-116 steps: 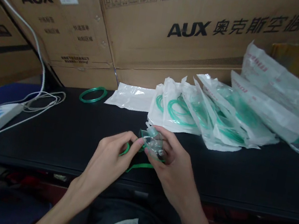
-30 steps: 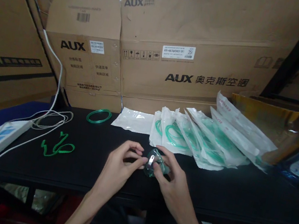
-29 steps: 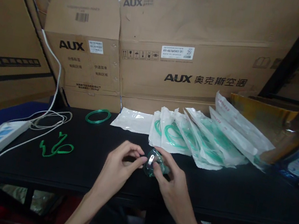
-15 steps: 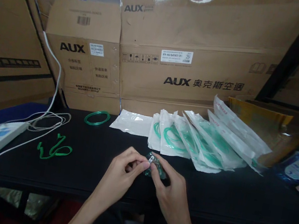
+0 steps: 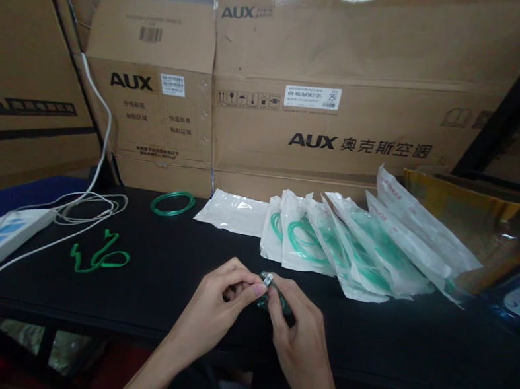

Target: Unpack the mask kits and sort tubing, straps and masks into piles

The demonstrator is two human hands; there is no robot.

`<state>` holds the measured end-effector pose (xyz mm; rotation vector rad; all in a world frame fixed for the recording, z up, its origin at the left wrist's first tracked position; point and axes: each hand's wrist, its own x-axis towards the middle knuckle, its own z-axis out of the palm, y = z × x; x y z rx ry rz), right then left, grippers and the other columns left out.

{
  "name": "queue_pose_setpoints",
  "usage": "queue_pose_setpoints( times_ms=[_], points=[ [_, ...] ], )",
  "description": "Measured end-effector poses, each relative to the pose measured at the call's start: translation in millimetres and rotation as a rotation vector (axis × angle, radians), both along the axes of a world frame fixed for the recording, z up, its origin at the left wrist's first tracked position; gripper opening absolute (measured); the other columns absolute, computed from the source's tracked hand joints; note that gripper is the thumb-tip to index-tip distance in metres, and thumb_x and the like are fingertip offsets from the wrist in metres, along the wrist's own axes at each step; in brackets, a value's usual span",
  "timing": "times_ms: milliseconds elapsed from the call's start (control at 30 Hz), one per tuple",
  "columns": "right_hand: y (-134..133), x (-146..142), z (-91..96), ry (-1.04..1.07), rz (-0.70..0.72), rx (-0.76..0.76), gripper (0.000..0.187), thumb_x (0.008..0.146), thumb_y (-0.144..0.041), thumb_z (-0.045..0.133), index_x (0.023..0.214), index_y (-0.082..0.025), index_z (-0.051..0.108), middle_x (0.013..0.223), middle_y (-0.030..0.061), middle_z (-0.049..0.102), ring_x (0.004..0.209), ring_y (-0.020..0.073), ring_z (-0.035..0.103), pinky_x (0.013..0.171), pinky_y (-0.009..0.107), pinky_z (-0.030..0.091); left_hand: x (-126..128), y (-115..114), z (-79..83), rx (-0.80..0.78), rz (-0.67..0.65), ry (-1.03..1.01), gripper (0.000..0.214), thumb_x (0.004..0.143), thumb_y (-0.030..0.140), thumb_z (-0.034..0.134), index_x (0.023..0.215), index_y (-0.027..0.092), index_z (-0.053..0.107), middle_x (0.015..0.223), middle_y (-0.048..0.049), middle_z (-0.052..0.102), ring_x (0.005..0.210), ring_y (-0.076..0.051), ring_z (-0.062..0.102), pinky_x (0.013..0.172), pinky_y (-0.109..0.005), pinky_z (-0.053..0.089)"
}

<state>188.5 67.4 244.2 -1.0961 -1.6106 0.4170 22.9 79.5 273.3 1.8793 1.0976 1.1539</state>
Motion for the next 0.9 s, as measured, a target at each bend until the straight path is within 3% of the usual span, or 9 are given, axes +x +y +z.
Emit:
queue_pose_setpoints(
  times_ms=[133,233,300,367,467,567,700,800,900],
  points=[
    [1,1,-1.0,0.039,-0.042,-0.060,0.028,0.098,-0.030,0.052,0.112,-0.019,0.073,0.113,0.0113,0.077,0.105,0.0263,0.071,0.096,0.037,0.054,0,1,-0.8,0.026,-0.050,0.071,0.023,0.099,0.039,0.062,0.093,0.021,0.074,0.086,-0.0009,0.060,0.075,-0.014,0.055,0.066,-0.025,0.041],
    [0,4,2.6,0.050,0.029,-0.142,0.032,0.100,-0.035,0.050,0.113,-0.018,0.073,0.113,0.0110,0.077,0.100,0.0245,0.073,0.090,0.032,0.056,-2,1,0.3,0.098,0.012,0.133,0.018,0.097,0.038,0.066,0.101,0.021,0.072,0.098,-0.0024,0.063,0.077,-0.014,0.057,0.066,-0.025,0.045],
    [1,7,3.0,0.056,0.088,-0.178,0.034,0.100,-0.040,0.050,0.113,-0.019,0.073,0.113,0.0104,0.077,0.100,0.0243,0.073,0.088,0.030,0.057,-6,0,3.3,0.189,0.006,0.165,0.024,0.096,0.033,0.067,0.118,0.024,0.067,0.116,-0.0045,0.065,0.094,-0.017,0.061,0.079,-0.026,0.049],
    [2,11,0.7,0.067,0.137,-0.202,0.035,0.098,-0.044,0.053,0.111,-0.019,0.074,0.112,0.0100,0.077,0.104,0.0256,0.072,0.089,0.029,0.057,-12,-1,8.3,0.288,-0.092,0.225,0.032,0.098,0.027,0.065,0.130,0.028,0.064,0.130,-0.0036,0.066,0.114,-0.019,0.060,0.097,-0.029,0.046],
    [7,14,-3.7,0.094,0.181,-0.243,0.035,0.095,-0.049,0.058,0.108,-0.021,0.073,0.111,0.0095,0.077,0.108,0.0268,0.071,0.090,0.028,0.057,-21,-3,16.3,0.375,-0.177,0.331,0.035,0.094,0.030,0.069,0.129,0.030,0.066,0.130,-0.0004,0.071,0.123,-0.020,0.058,0.106,-0.033,0.041],
    [8,14,-3.4,0.133,0.209,-0.297,0.035,0.093,-0.053,0.059,0.107,-0.022,0.069,0.098,0.0072,0.077,0.092,0.0238,0.074,0.079,0.026,0.059,-25,-5,20.9,0.394,-0.156,0.381,0.041,0.087,0.037,0.077,0.126,0.029,0.068,0.127,-0.0006,0.073,0.120,-0.022,0.061,0.104,-0.034,0.041],
    [6,15,0.7,0.125,0.275,-0.335,0.033,0.094,-0.054,0.058,0.095,-0.023,0.068,0.075,0.0019,0.072,0.068,0.0180,0.069,0.061,0.021,0.057,-27,-3,19.0,0.361,-0.169,0.359,0.034,0.089,0.037,0.075,0.122,0.028,0.072,0.119,-0.0005,0.076,0.110,-0.019,0.066,0.100,-0.034,0.043],
    [7,15,-1.2,0.148,0.302,-0.309,0.031,0.087,-0.051,0.070,0.099,-0.023,0.073,0.092,0.0055,0.077,0.084,0.0218,0.075,0.073,0.022,0.061,-32,1,14.8,0.322,-0.153,0.277,0.033,0.089,0.036,0.075,0.121,0.027,0.074,0.115,-0.0028,0.078,0.106,-0.020,0.068,0.098,-0.034,0.047],
    [10,14,-7.5,0.178,0.346,-0.319,0.041,0.080,-0.045,0.078,0.114,-0.023,0.073,0.113,0.0094,0.077,0.102,0.0267,0.075,0.088,0.029,0.062,-39,4,12.6,0.292,-0.125,0.225,0.034,0.087,0.034,0.077,0.120,0.026,0.075,0.112,-0.0035,0.079,0.104,-0.020,0.069,0.096,-0.033,0.050]
  ],
)
